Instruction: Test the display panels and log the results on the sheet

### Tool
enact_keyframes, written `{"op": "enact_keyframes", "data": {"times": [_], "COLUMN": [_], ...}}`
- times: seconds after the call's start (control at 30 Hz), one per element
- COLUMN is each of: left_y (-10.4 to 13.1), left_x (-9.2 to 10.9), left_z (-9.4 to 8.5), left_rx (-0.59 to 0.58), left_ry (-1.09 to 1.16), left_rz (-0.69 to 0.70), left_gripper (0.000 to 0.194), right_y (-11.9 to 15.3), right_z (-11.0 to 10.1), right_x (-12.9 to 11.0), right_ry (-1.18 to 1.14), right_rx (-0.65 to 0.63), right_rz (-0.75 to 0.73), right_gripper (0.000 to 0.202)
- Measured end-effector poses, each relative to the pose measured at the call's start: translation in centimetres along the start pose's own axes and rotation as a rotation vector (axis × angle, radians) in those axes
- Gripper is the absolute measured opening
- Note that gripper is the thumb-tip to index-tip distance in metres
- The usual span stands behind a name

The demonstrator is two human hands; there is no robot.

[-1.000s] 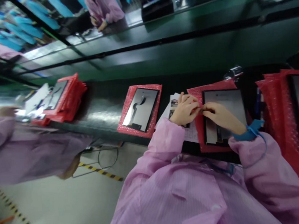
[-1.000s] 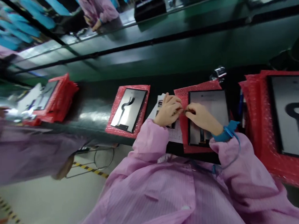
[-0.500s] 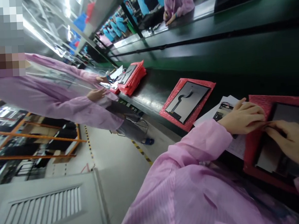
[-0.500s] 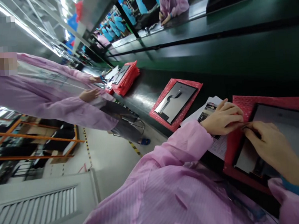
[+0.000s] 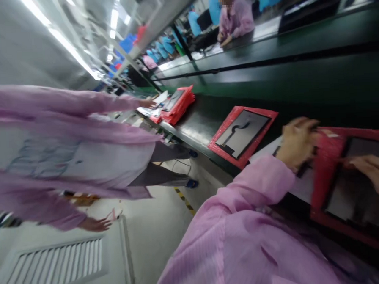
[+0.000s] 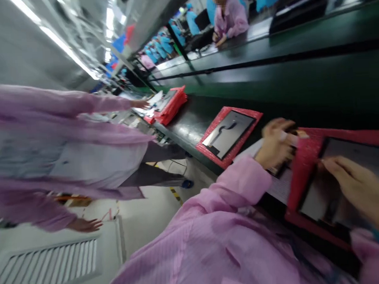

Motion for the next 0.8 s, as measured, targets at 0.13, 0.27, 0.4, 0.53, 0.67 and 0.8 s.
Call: {"op": "enact_keyframes", "data": {"times": [0.13,0.27,0.4,0.53,0.67,0.8], "left_y": [5.4,9.9,11.1,10.0,9.5,9.7], "left_x": [-4.0,-4.4,-5.3,-6.0,-6.3,-5.8], "left_z": [-2.0,0.1,1.3,0.7,0.2,0.2], "left_rx": [0.172,-0.142,-0.186,-0.143,-0.134,-0.11], "left_ry": [0.188,0.069,-0.081,-0.095,-0.14,-0.181], "left_rz": [-0.255,-0.138,-0.139,-0.096,-0.105,-0.097], "left_gripper": [0.047,0.092,0.109,0.087,0.098,0.105], "right_y": [2.4,4.4,4.7,6.0,6.5,6.4], "right_z": [-4.3,-4.9,0.1,8.0,10.8,10.9], "right_x": [-2.6,-6.1,-9.1,-9.6,-8.3,-7.9], "right_ry": [-0.146,0.144,0.164,0.243,0.348,0.336], "right_rx": [0.441,0.659,0.289,-0.309,-0.431,-0.399], "right_rz": [0.025,-0.232,-0.498,-0.623,-0.566,-0.541], "right_gripper": [0.037,0.04,0.024,0.021,0.018,0.024]}}
Point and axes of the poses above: each hand's wrist, its own y-axis away from the middle knuckle, its own z-axis out of the palm, x = y × z, the point moved 9 cm from there along -y, towards the middle knuckle, and after that the axes turned 12 degrees about -y, right-handed, at the moved point
